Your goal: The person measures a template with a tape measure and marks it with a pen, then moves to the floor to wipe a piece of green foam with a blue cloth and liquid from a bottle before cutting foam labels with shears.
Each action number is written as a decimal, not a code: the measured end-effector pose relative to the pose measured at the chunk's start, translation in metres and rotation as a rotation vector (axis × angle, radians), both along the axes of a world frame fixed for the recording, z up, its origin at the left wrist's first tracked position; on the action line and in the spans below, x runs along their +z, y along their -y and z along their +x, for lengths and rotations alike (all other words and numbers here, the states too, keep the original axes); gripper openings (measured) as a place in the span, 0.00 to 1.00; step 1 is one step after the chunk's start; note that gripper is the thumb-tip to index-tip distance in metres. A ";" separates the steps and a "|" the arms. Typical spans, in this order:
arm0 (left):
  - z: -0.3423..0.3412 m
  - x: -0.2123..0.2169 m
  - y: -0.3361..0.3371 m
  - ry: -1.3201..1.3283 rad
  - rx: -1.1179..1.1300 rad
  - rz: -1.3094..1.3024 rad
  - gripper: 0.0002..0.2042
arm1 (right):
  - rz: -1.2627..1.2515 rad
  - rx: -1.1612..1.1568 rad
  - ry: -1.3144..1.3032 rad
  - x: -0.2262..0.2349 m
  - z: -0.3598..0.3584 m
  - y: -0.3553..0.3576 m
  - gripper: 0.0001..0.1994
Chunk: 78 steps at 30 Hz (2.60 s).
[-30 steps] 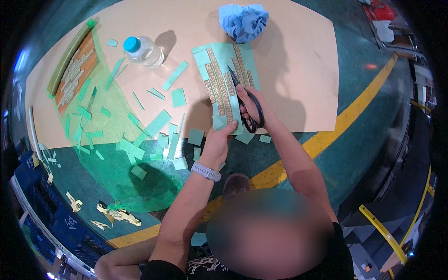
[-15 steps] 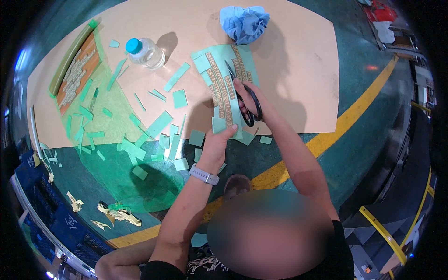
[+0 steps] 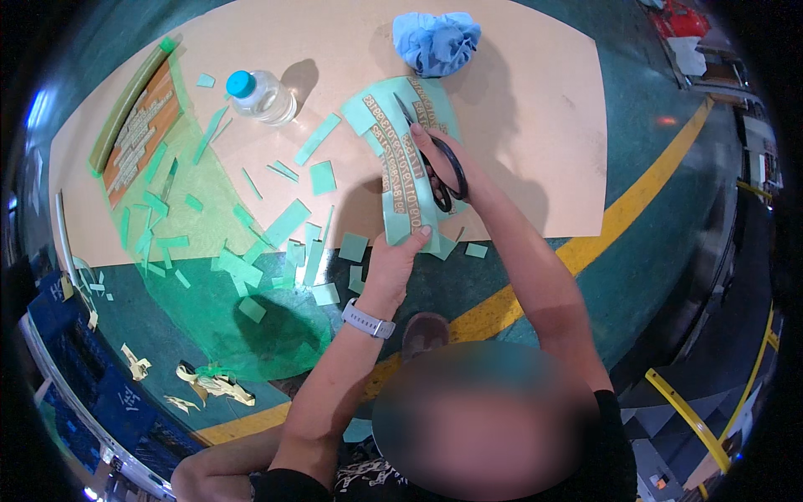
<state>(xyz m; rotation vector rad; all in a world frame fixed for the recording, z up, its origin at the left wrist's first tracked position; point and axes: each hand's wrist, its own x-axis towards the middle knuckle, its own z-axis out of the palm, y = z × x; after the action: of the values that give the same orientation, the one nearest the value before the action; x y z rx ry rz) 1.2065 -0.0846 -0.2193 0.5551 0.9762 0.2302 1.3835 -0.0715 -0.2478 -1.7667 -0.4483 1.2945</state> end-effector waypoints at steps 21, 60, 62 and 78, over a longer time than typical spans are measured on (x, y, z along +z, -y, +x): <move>-0.005 0.015 0.000 -0.109 -0.029 0.075 0.14 | 0.057 0.011 0.005 -0.005 0.005 -0.016 0.27; -0.038 0.002 -0.014 0.057 0.020 0.236 0.19 | 0.486 0.078 -1.134 -0.063 0.065 -0.012 0.15; -0.060 0.032 -0.049 0.234 0.047 0.234 0.17 | 0.213 -0.181 -0.067 -0.015 -0.003 -0.031 0.22; -0.102 0.058 -0.101 0.316 -0.310 0.160 0.33 | 0.597 -0.543 -0.464 0.039 -0.023 0.040 0.08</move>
<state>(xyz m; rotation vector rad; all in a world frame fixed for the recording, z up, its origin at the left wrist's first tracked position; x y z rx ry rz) 1.1044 0.0166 -0.1615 0.7815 0.5588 0.1131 1.3601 -0.1114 -0.2089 -0.9529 -0.0591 0.9919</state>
